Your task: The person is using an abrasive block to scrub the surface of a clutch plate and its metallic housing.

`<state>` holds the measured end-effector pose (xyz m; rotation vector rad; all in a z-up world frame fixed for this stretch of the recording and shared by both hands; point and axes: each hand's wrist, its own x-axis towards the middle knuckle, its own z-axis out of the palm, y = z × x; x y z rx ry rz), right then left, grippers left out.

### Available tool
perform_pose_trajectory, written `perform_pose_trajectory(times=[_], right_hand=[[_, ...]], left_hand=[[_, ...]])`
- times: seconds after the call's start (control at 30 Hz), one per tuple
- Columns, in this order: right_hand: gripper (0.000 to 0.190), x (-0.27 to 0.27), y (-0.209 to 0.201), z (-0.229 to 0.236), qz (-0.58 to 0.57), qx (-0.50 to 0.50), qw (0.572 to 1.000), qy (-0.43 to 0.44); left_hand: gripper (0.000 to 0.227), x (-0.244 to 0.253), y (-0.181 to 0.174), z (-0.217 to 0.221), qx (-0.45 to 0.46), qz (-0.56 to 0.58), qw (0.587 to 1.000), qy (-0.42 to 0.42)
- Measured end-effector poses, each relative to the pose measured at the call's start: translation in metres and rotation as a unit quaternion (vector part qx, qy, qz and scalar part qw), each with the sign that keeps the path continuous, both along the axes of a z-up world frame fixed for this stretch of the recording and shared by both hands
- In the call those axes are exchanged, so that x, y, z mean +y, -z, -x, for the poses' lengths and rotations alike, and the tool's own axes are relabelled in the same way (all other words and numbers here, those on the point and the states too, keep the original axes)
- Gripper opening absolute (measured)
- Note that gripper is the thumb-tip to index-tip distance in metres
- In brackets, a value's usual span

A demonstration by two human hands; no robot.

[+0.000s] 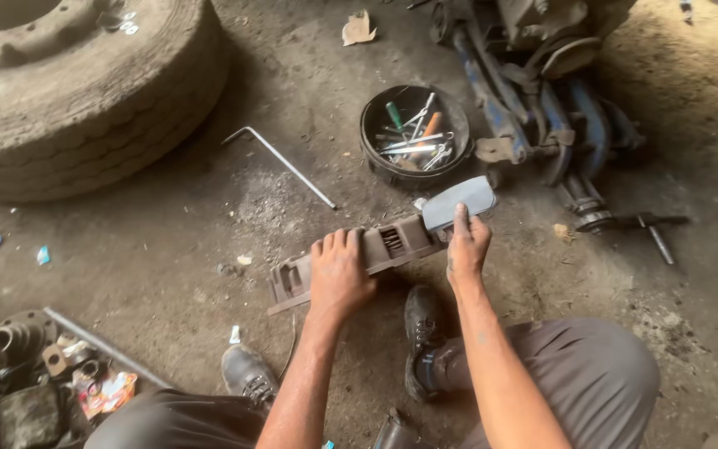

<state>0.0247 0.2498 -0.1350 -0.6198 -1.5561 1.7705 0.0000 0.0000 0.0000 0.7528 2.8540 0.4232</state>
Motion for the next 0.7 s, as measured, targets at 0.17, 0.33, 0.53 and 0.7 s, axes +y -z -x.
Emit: perform_pose_trajectory(times=[0.17,0.33,0.53,0.7], right_hand=[[0.046,-0.005,-0.052,-0.02,-0.243,-0.112,0.962,0.052],[0.027,-0.069,-0.08,-0.028,-0.277,-0.215,0.936,-0.028],[0.03,-0.161,-0.095,-0.03,-0.483,0.002,0.872,-0.085],[0.036,-0.15,-0.077,-0.031,-0.519,0.045,0.852,-0.042]], left_hand=[[0.073,-0.013,0.021,0.014,0.031,-0.062,0.997,-0.033],[0.086,-0.026,0.01,0.02,0.026,-0.083,0.994,-0.067],[0.088,-0.027,0.018,0.03,0.051,-0.076,0.994,-0.058],[0.085,-0.035,0.014,0.03,-0.003,-0.095,0.993,-0.077]])
